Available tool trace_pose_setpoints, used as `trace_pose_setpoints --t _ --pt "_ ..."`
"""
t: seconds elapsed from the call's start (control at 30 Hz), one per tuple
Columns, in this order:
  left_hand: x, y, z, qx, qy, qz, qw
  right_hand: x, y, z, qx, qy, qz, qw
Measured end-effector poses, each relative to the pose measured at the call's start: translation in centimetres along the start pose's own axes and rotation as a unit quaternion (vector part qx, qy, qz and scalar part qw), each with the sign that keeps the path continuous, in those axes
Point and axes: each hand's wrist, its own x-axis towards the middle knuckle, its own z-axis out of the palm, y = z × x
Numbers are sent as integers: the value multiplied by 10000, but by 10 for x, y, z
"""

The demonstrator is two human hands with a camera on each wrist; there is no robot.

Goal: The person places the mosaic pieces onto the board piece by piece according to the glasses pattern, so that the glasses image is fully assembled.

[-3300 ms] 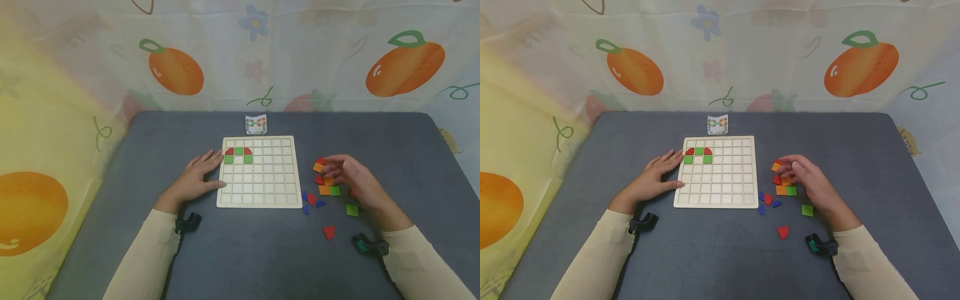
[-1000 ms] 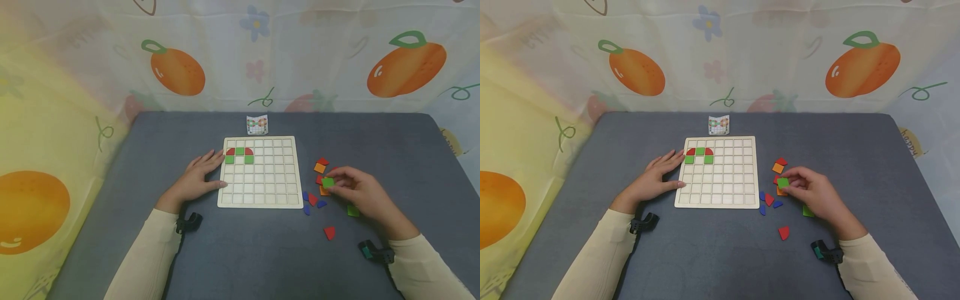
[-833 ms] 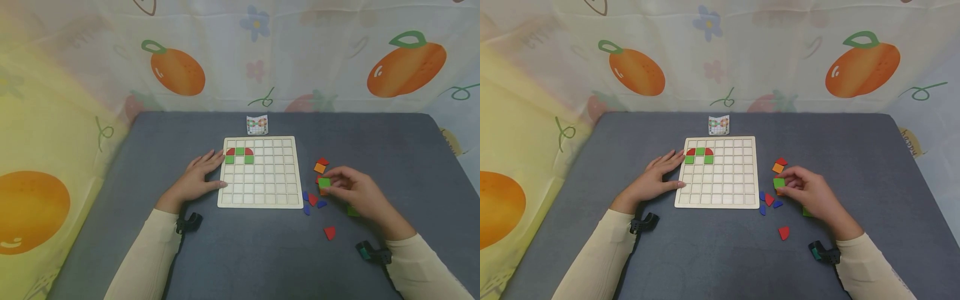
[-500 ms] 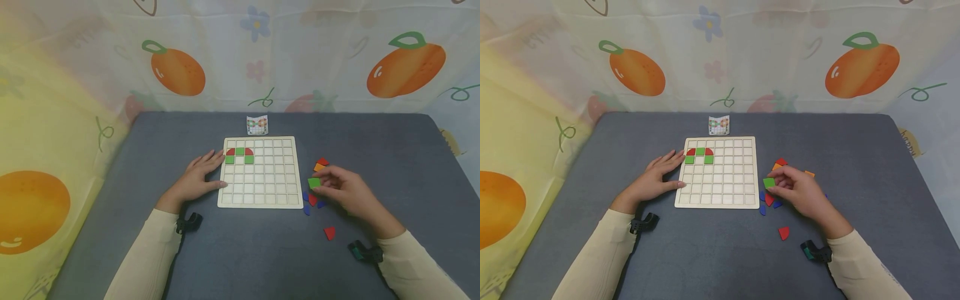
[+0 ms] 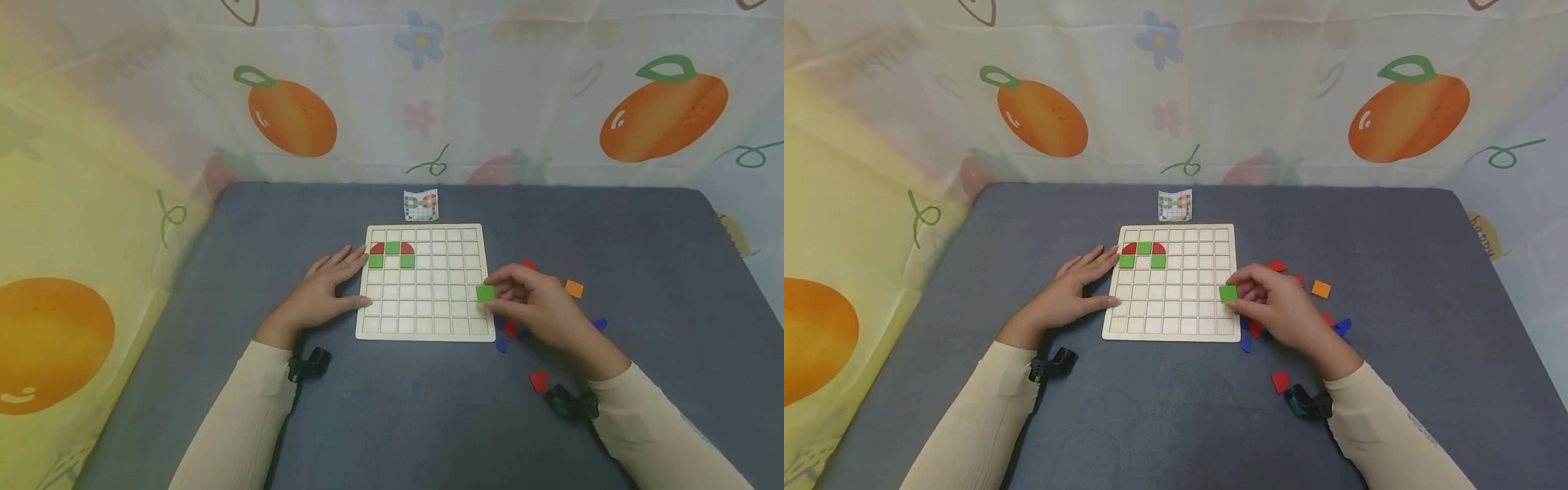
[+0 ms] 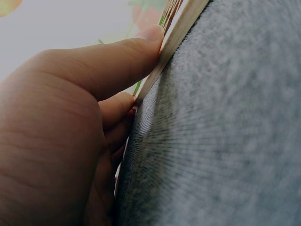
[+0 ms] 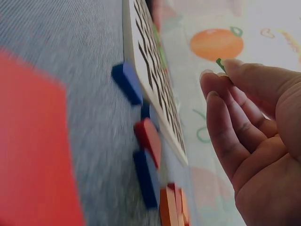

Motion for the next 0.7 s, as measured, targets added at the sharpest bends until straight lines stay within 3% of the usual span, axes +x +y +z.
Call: trace_pose_setpoints --t 0.23,0.5,0.7 --pt "1 -1 1 17 -7 -39 10000 17 -12 15 182 -198 -62 9996" --pt "1 -1 1 -36 -38 -34 10000 34 -22 33 -92 -224 -435 9988" --pt "0 0 0 -41 -83 -48 9999 47 -30 44 -105 -309 -416 9986"
